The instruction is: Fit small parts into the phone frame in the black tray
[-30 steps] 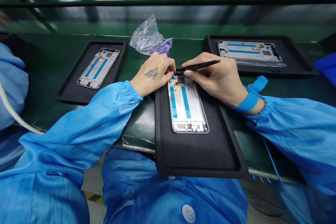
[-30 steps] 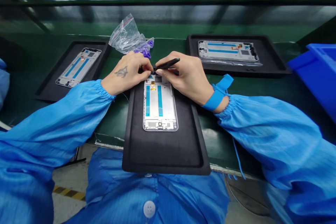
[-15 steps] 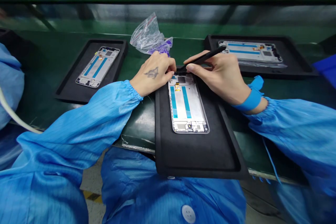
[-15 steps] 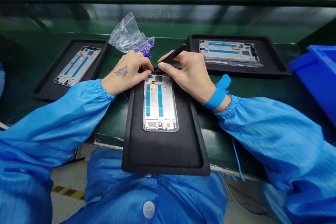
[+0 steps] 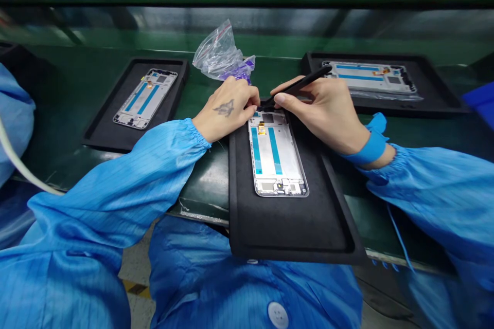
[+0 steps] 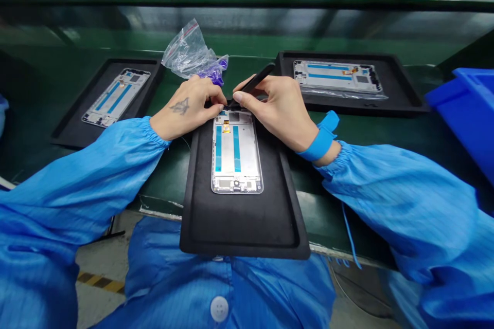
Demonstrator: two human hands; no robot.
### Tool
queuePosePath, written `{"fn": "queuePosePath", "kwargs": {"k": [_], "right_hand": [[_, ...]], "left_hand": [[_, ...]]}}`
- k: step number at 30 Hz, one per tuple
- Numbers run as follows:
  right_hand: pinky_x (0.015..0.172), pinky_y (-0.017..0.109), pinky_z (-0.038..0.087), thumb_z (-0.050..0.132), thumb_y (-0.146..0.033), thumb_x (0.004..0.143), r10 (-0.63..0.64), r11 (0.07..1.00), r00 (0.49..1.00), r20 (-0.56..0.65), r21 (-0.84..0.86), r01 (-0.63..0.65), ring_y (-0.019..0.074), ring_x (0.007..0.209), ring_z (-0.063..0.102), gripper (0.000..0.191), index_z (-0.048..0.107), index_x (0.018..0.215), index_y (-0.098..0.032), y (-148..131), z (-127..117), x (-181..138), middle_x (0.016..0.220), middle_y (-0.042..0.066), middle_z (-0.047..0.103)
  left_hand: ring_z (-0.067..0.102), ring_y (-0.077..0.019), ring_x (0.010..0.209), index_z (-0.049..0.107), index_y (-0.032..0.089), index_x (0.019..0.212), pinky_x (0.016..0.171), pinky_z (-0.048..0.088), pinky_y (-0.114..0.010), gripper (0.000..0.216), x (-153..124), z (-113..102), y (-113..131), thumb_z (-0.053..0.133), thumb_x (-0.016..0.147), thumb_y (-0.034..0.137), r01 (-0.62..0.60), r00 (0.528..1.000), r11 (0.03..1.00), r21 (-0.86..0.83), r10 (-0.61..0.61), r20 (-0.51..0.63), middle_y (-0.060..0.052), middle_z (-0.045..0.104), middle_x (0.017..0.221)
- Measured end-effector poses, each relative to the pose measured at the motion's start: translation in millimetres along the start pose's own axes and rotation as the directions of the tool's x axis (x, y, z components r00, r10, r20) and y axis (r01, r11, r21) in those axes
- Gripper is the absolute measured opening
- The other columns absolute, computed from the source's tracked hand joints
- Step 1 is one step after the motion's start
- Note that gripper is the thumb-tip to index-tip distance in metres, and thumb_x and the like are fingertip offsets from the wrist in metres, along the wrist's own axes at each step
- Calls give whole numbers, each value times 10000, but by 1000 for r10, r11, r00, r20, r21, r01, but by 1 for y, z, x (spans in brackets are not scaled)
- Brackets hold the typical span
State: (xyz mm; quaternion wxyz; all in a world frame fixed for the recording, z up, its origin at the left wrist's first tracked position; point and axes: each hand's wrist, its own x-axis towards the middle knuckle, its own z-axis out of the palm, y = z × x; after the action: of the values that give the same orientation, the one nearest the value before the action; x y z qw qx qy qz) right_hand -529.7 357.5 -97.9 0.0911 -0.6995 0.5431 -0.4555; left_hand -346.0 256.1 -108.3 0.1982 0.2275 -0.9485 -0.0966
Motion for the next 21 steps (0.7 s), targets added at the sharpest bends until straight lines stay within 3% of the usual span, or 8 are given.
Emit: {"fn": "queuePosePath", "kwargs": {"k": [5,21], "right_hand": [[703,432,588,712,-632,911,22,1000,1000,-7,-5,-22,296,761,677,413,745,888,-221,-3,-1,0,867,57,713],[722,379,619,714,-470,949,-23,999,1000,-13,-48,23,267,844,679,238,761,965,-237,-5,1,-6,944,34,705]], "left_hand": [[558,-252,1020,685,194,954,987,421,-393,159,0,0,0,537,930,142,1,1000,1000,-7,-1,-4,-55,637,967],[555,-254,1016,686,199,973,973,440,-395,180,0,0,0,518,935,148,-5,1000,1000,7,5,7,-59,641,989]]}}
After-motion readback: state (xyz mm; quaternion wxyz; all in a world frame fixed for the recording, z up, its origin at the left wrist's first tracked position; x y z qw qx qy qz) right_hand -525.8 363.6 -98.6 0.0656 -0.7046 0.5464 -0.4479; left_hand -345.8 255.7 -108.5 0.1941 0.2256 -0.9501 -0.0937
